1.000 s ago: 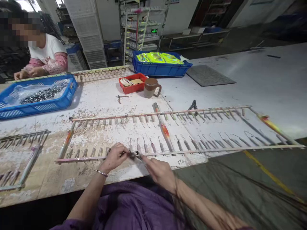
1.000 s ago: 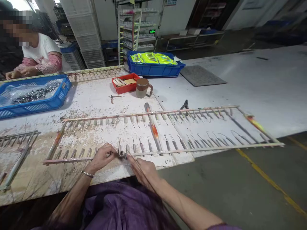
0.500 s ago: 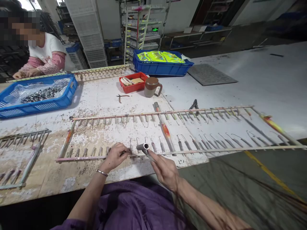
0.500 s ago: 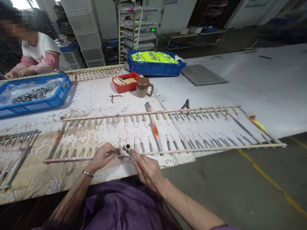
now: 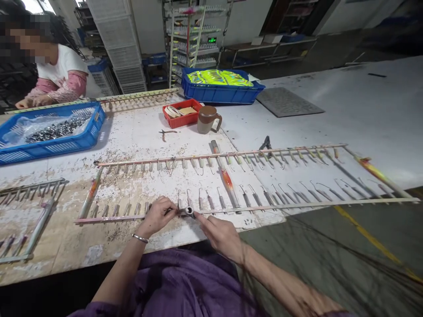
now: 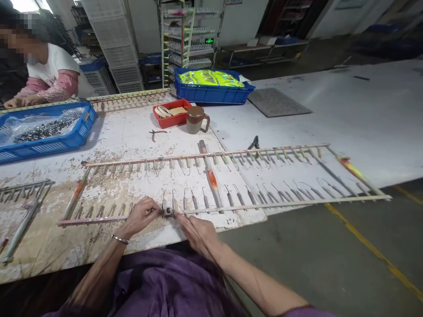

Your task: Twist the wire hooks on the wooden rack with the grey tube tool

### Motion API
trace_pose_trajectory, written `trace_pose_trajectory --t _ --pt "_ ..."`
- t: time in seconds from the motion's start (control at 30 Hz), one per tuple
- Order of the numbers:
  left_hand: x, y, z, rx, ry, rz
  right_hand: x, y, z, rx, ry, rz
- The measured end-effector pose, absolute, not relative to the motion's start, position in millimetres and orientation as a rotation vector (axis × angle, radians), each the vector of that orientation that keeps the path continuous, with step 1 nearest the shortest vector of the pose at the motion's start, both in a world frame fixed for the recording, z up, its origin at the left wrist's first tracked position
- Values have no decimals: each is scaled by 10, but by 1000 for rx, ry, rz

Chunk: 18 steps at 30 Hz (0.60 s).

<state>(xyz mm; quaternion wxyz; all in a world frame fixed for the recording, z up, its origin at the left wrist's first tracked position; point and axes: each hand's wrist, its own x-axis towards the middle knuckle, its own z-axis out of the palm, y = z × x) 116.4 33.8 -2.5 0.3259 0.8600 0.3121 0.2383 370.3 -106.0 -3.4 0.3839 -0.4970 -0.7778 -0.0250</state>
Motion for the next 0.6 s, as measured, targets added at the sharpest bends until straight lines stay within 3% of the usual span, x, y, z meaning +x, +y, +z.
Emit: trace_pose_trajectory --t 0.4,0.6 --pt "1163 358 -118 2350 794 648 3690 -1092 211 -1275 -1710 100" --pt "1185 347 -76 2351 810 578 3689 -1128 273 -1218 -1791 20"
